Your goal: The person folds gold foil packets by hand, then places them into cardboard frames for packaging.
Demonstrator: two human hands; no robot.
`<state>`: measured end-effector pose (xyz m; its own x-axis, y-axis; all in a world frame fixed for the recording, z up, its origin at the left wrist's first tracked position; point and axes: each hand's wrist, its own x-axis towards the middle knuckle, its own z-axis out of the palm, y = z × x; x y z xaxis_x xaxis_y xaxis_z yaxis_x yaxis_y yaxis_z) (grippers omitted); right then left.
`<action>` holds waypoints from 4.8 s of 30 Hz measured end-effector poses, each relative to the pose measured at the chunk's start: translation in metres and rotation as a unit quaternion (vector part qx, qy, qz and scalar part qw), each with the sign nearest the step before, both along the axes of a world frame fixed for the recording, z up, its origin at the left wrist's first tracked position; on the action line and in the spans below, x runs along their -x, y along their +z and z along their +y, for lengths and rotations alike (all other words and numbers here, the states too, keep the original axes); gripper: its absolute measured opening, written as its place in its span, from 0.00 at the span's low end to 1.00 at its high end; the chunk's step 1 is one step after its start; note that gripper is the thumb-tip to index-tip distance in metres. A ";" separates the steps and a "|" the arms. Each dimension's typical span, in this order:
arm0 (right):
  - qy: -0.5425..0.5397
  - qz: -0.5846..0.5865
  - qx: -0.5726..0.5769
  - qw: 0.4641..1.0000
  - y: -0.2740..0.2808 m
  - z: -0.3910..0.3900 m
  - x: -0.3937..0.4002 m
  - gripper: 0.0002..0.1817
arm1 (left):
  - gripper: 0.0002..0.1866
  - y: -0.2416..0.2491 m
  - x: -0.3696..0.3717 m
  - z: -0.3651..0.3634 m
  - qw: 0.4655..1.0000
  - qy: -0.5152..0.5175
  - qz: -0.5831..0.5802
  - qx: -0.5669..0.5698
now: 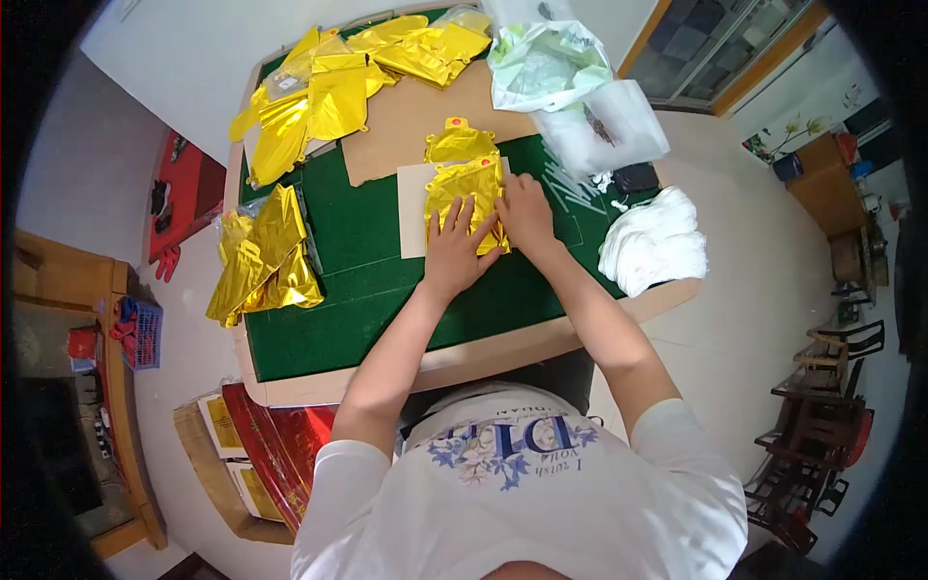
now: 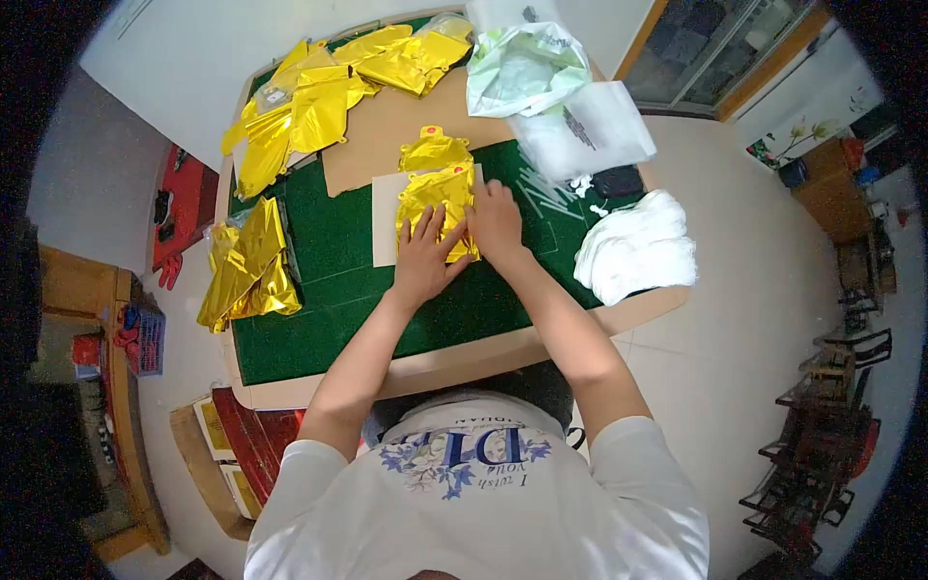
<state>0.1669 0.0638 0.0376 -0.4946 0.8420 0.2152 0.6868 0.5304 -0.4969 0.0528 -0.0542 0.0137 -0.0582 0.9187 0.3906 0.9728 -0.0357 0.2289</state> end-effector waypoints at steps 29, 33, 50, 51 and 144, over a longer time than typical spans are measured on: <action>0.139 0.031 -0.121 0.982 -0.037 0.011 -0.013 0.18 | 0.35 0.013 -0.030 -0.037 0.990 -0.082 0.022 0.114; 0.073 0.068 -0.058 0.993 -0.025 0.016 -0.012 0.14 | 0.34 0.014 -0.029 -0.038 0.989 -0.082 0.034 0.116; -0.091 0.322 -0.068 0.940 0.011 0.096 0.019 0.09 | 0.33 0.017 -0.029 -0.040 0.991 -0.085 0.011 0.103; -0.094 0.383 -0.043 0.918 0.045 0.090 0.019 0.09 | 0.33 0.017 -0.029 -0.040 0.991 -0.086 0.009 0.101; 0.220 0.041 -0.115 0.968 0.017 -0.043 -0.068 0.20 | 0.21 0.020 0.030 -0.001 0.988 -0.102 0.101 0.053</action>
